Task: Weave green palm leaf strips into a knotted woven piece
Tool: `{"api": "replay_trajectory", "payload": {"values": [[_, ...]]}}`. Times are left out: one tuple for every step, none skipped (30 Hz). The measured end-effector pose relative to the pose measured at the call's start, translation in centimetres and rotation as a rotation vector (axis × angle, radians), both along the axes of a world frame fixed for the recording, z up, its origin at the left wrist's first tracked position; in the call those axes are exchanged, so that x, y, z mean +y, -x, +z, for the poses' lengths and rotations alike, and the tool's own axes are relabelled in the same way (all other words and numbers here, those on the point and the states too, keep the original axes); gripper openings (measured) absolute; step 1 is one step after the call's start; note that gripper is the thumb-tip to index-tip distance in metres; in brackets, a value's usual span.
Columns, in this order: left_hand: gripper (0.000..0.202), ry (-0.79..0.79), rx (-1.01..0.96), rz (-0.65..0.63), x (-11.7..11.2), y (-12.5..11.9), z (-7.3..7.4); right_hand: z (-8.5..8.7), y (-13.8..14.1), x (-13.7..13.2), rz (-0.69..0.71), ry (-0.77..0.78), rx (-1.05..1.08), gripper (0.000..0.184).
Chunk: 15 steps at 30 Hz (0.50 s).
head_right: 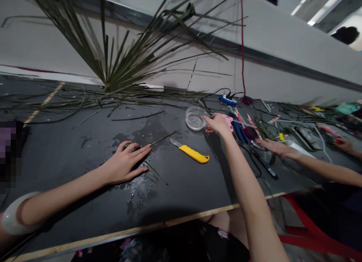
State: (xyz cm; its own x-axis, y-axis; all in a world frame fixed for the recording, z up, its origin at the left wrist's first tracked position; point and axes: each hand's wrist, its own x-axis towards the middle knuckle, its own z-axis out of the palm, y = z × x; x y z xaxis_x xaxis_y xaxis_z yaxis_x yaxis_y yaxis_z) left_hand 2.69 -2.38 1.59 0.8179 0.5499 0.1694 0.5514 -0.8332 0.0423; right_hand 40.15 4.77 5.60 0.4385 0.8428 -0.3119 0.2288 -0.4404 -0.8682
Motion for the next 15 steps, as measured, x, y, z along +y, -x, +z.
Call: {"api": "replay_trajectory", "payload": {"values": [[0.056,-0.002,-0.002,0.001,0.0,0.0,0.0,-0.1,0.1,0.1,0.023,0.044,0.009,0.038],[0.056,-0.005,-0.005,0.003,0.0,0.0,0.0,-0.3,0.3,0.2,0.051,0.088,0.018,0.035],[0.056,-0.008,-0.009,0.006,0.0,0.0,0.0,-0.5,0.5,0.3,0.072,0.117,0.028,0.033],[0.056,-0.011,-0.013,0.007,0.0,0.0,0.0,-0.8,0.6,0.2,0.087,0.131,0.063,0.031],[0.056,-0.013,-0.018,0.009,0.0,0.0,0.0,-1.0,0.8,0.2,0.094,0.136,0.096,0.031],[0.055,-0.014,-0.019,0.008,-0.1,0.0,0.1,-1.3,0.9,0.1,0.099,0.136,0.121,0.031],[0.055,-0.015,-0.019,0.008,-0.1,0.0,0.1,-1.6,1.0,0.0,0.106,0.139,0.143,0.032],[0.055,-0.015,-0.017,0.010,-0.1,0.0,0.1,-1.9,1.0,-0.1,0.112,0.141,0.162,0.032],[0.054,-0.014,-0.015,0.011,-0.1,0.0,0.1,-2.0,1.0,-0.2,0.117,0.143,0.178,0.031],[0.055,-0.014,-0.014,0.013,-0.1,0.1,0.1,-2.2,1.0,-0.3,0.120,0.144,0.192,0.030],[0.055,-0.015,-0.014,0.014,-0.1,0.1,0.1,-2.3,1.0,-0.3,0.121,0.146,0.205,0.029],[0.055,-0.015,-0.015,0.014,-0.1,0.1,0.1,-2.3,1.0,-0.4,0.120,0.143,0.222,0.027],[0.055,-0.016,-0.018,0.015,-0.2,0.1,0.1,-2.3,1.0,-0.4,0.115,0.135,0.242,0.025],[0.055,-0.016,-0.019,0.015,-0.2,0.1,0.1,-2.3,1.0,-0.4,0.108,0.123,0.262,0.023],[0.055,-0.016,-0.021,0.014,-0.1,0.1,0.0,-2.2,1.0,-0.4,0.098,0.109,0.279,0.023]]}}
